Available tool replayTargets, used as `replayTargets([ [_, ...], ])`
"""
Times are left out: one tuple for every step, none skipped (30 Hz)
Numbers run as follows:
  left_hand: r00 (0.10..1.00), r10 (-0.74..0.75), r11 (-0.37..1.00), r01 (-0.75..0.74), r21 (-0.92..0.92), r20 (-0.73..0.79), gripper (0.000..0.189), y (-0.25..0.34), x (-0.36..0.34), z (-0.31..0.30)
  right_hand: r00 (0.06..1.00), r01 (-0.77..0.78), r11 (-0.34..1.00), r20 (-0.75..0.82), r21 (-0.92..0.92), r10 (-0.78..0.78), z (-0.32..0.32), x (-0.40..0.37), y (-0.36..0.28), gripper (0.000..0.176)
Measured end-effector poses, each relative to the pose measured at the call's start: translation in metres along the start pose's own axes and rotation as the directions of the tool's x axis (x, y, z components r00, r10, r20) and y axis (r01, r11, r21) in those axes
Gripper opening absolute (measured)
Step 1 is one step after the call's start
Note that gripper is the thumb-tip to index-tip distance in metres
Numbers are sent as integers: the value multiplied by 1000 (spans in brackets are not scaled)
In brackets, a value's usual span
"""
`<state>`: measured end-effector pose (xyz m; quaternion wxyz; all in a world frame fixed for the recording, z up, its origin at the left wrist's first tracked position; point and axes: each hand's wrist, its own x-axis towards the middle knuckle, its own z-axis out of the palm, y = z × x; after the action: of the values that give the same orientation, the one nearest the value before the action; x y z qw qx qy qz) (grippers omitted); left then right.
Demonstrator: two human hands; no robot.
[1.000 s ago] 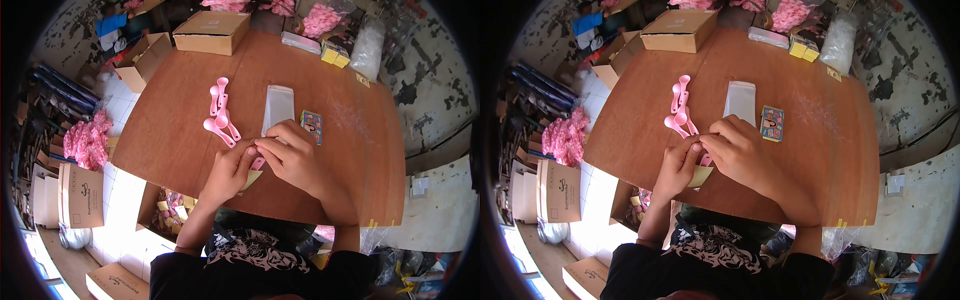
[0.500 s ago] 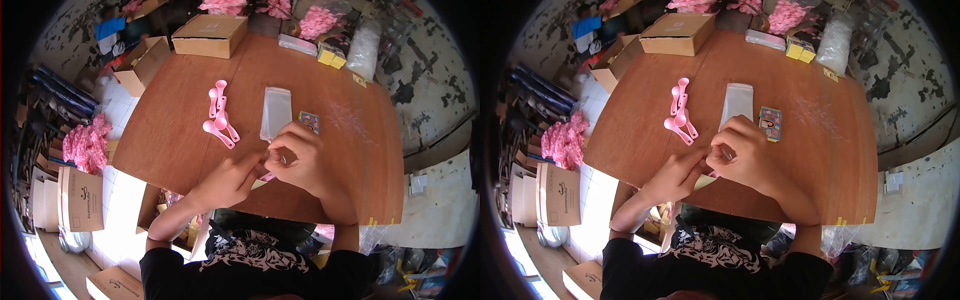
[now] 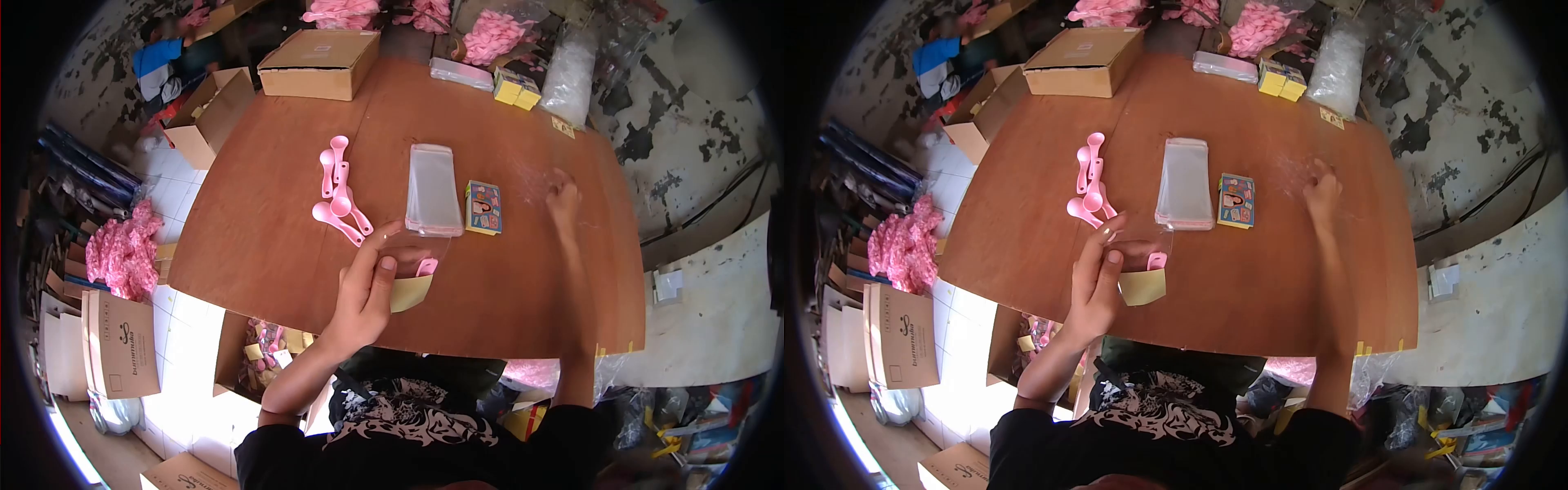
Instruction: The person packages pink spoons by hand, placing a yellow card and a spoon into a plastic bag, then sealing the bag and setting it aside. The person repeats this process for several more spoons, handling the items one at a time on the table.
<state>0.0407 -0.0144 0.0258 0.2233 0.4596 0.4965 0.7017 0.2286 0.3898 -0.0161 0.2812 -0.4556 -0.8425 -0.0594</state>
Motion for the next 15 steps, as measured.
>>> replayTargets([
  [1000, -10, 1000, 10, 17, -7, 39, -2, 0, 1, 988, 77, 982, -146, 170, -52, -15, -4, -22, 25],
  [1000, -16, 1000, 16, 14, -14, 39, -5, 1, 3, 958, 157, 932, -280, 327, -63, -30, -18, -47, 28],
  [1000, -3, 1000, 3, 0, 5, 41, -8, 5, 6, 993, 104, 766, -108, 635, -45, -52, -33, -80, 28],
  [1000, 13, 1000, -13, -13, 25, 42, -10, 8, 8, 995, -9, 513, 58, 858, -81, -75, -45, -112, 29],
  [999, 9, 1000, -9, -10, 32, 42, -11, 9, 12, 951, 20, 419, 112, 908, -288, -92, -55, -130, 30],
  [999, 19, 997, -17, -71, 30, 43, -12, 10, 18, 863, 27, 318, 138, 948, -486, -107, -64, -145, 30],
  [999, 29, 991, -25, -135, 26, 45, -13, 10, 21, 837, 147, 315, 52, 938, -544, -122, -73, -166, 25],
  [999, 25, 990, -20, -137, 30, 45, -13, 9, 23, 798, 264, 305, -30, 915, -602, -135, -80, -185, 20],
  [999, 4, 990, 2, -142, 43, 48, -12, 8, 23, 798, 261, 306, -27, 915, -602, -143, -85, -195, 20],
  [998, -15, 989, 23, -144, 54, 52, -10, 8, 23, 796, 246, 327, 2, 912, -605, -150, -88, -203, 15],
  [999, -14, 990, 21, -142, 50, 52, -9, 9, 24, 793, 233, 345, 28, 909, -609, -157, -89, -210, 9],
  [994, 109, 974, -106, -202, 4, 57, -7, 11, 25, 835, 292, 301, -89, 908, -543, -167, -87, -216, 6],
  [973, 228, 939, -233, -253, -49, 62, -5, 13, 24, 832, 294, 292, -94, 910, -547, -172, -81, -218, 6],
  [972, 235, 941, -233, -244, -25, 80, -3, 14, 11, 764, 448, 274, -205, 851, -612, -175, -72, -217, 6],
  [972, 232, 943, -232, -237, -32, 80, -2, 14, 1, 677, 587, 244, -302, 772, -671, -175, -69, -217, 7],
])
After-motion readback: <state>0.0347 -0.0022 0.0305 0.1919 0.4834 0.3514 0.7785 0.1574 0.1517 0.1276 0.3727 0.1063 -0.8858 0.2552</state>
